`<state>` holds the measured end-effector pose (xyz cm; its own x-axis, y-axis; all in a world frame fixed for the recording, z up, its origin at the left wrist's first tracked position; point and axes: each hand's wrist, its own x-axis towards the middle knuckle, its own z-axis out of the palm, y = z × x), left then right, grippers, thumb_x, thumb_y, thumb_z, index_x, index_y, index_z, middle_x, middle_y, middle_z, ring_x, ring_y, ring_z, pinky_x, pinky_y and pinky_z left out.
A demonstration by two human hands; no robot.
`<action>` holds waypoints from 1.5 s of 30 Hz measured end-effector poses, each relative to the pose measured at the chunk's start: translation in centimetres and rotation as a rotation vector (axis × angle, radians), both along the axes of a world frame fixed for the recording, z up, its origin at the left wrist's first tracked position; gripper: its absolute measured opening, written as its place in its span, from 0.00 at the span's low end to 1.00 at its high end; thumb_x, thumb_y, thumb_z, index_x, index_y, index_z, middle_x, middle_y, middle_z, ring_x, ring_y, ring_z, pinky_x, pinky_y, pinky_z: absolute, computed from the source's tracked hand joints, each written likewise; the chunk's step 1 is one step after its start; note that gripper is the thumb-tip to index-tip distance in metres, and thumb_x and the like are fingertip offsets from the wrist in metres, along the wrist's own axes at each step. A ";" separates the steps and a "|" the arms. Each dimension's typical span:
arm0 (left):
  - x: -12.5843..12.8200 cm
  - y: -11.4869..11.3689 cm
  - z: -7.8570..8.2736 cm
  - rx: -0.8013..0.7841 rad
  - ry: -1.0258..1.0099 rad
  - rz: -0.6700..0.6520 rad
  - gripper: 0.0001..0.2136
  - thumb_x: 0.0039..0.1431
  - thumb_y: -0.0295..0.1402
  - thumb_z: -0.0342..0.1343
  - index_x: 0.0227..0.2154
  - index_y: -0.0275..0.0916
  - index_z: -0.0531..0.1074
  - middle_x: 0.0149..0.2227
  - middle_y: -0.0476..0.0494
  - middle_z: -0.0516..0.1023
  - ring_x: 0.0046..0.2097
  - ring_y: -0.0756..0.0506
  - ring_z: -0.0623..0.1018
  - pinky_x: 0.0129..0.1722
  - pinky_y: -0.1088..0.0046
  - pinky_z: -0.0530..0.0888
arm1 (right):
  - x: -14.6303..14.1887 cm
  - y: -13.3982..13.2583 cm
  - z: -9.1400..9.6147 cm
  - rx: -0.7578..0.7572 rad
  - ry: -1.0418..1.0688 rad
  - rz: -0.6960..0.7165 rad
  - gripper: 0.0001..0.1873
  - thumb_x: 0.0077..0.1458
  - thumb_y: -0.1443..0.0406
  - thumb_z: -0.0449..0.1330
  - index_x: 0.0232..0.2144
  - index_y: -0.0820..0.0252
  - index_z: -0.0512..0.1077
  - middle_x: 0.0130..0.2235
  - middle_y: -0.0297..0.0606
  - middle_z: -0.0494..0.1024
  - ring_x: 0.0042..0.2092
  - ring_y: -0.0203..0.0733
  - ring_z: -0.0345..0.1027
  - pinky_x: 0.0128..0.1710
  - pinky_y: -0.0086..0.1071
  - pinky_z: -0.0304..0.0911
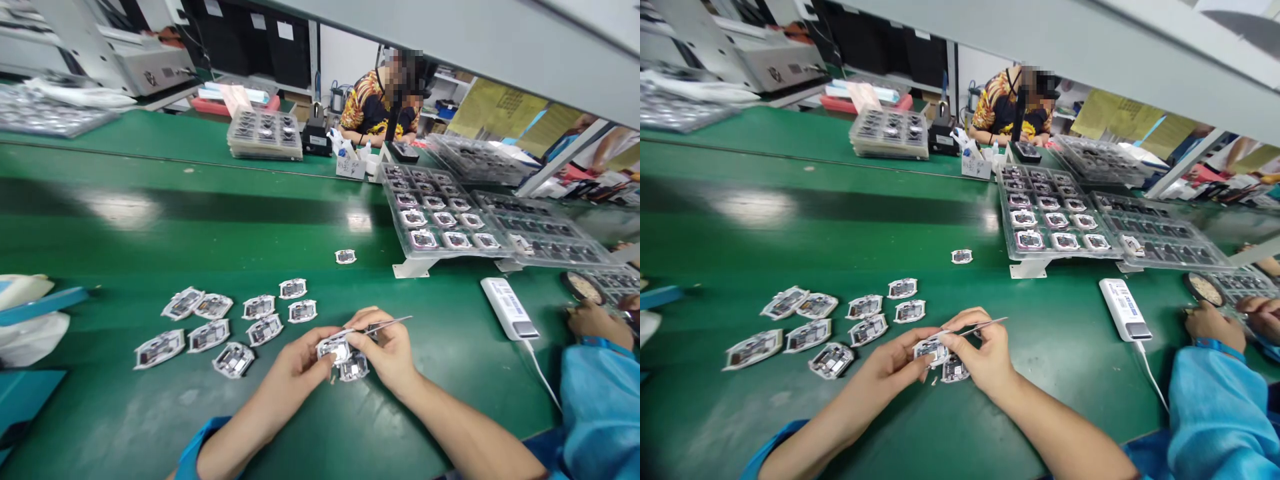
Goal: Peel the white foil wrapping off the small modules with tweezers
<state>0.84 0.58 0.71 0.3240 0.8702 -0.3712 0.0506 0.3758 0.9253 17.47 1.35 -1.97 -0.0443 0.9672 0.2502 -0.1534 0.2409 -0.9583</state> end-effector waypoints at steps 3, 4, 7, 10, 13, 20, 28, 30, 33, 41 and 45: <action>0.0 0.0 0.1 0.003 0.017 -0.006 0.17 0.46 0.38 0.59 0.40 0.36 0.73 0.20 0.56 0.66 0.25 0.49 0.65 0.27 0.74 0.62 | 0.0 0.0 -0.2 0.013 -0.007 0.007 0.04 0.51 0.67 0.69 0.30 0.55 0.77 0.32 0.36 0.79 0.37 0.42 0.74 0.39 0.36 0.68; 0.0 -0.1 0.0 -0.004 0.015 0.004 0.18 0.46 0.38 0.59 0.40 0.36 0.73 0.20 0.56 0.66 0.25 0.49 0.65 0.27 0.74 0.62 | 0.0 0.0 -0.2 0.022 -0.007 0.005 0.04 0.51 0.67 0.69 0.30 0.55 0.77 0.32 0.36 0.79 0.37 0.42 0.74 0.38 0.36 0.68; 0.0 -0.1 -0.1 -0.027 -0.009 0.041 0.20 0.46 0.38 0.60 0.42 0.35 0.72 0.22 0.54 0.69 0.26 0.49 0.66 0.27 0.74 0.62 | -0.1 -0.1 0.1 0.080 -0.054 0.001 0.04 0.51 0.67 0.69 0.29 0.54 0.78 0.31 0.36 0.81 0.36 0.42 0.74 0.39 0.36 0.68; 0.0 -0.1 -0.2 -0.038 -0.038 0.046 0.21 0.46 0.38 0.60 0.43 0.35 0.73 0.22 0.54 0.69 0.26 0.49 0.66 0.27 0.74 0.62 | -0.3 -0.2 0.3 0.171 -0.168 -0.006 0.03 0.50 0.67 0.70 0.28 0.54 0.79 0.30 0.37 0.82 0.36 0.43 0.73 0.41 0.38 0.66; 0.0 -0.1 -0.2 -0.039 -0.053 0.040 0.20 0.46 0.37 0.61 0.43 0.36 0.74 0.23 0.53 0.71 0.26 0.49 0.66 0.28 0.74 0.63 | -0.5 -0.4 0.3 0.205 -0.248 -0.020 0.03 0.50 0.67 0.70 0.28 0.54 0.79 0.30 0.37 0.83 0.36 0.43 0.73 0.41 0.38 0.65; -0.3 -0.2 -0.7 -0.148 -0.090 0.165 0.18 0.50 0.42 0.61 0.43 0.39 0.76 0.37 0.47 0.76 0.34 0.49 0.69 0.34 0.75 0.68 | 0.2 0.2 0.4 -0.011 -0.033 -0.027 0.04 0.49 0.66 0.70 0.30 0.55 0.78 0.33 0.36 0.79 0.38 0.42 0.73 0.40 0.35 0.67; -0.6 0.0 -0.6 -0.154 -0.080 0.163 0.18 0.51 0.44 0.62 0.42 0.40 0.77 0.32 0.49 0.75 0.32 0.49 0.69 0.32 0.77 0.67 | 0.3 0.3 0.5 -0.174 -0.009 0.029 0.06 0.50 0.64 0.69 0.28 0.57 0.74 0.29 0.33 0.78 0.32 0.39 0.73 0.35 0.32 0.67; -0.6 -0.1 -0.7 -0.162 -0.090 0.158 0.18 0.51 0.44 0.62 0.42 0.40 0.78 0.32 0.48 0.76 0.32 0.49 0.69 0.32 0.76 0.67 | 0.3 0.4 0.5 -0.267 0.028 0.066 0.08 0.49 0.62 0.69 0.27 0.58 0.74 0.27 0.32 0.78 0.29 0.38 0.73 0.32 0.31 0.67; -0.5 -0.1 -0.7 -0.179 -0.115 0.170 0.17 0.51 0.43 0.62 0.42 0.39 0.78 0.33 0.47 0.76 0.31 0.49 0.68 0.30 0.77 0.66 | 0.4 0.5 0.5 -0.321 0.048 0.062 0.10 0.47 0.61 0.70 0.27 0.58 0.74 0.25 0.32 0.78 0.28 0.37 0.72 0.30 0.30 0.67; -0.4 0.0 0.1 -0.277 -0.204 0.204 0.15 0.46 0.41 0.66 0.35 0.39 0.81 0.28 0.48 0.74 0.31 0.49 0.68 0.26 0.78 0.63 | 0.3 0.1 0.3 -0.047 -0.039 -0.054 0.04 0.49 0.66 0.70 0.29 0.56 0.77 0.32 0.36 0.80 0.36 0.42 0.74 0.39 0.35 0.69; -0.5 0.0 0.2 -0.296 -0.233 0.218 0.16 0.47 0.41 0.66 0.37 0.39 0.81 0.31 0.47 0.75 0.32 0.49 0.68 0.28 0.77 0.64 | 0.2 0.1 0.5 0.024 -0.061 -0.040 0.03 0.50 0.66 0.69 0.28 0.55 0.78 0.31 0.37 0.80 0.36 0.42 0.74 0.39 0.36 0.69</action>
<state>0.35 0.58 0.94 0.2490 0.7947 -0.5535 -0.2571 0.6053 0.7534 17.69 1.43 -1.46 -0.0212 0.9623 0.2712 -0.0846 0.2686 -0.9595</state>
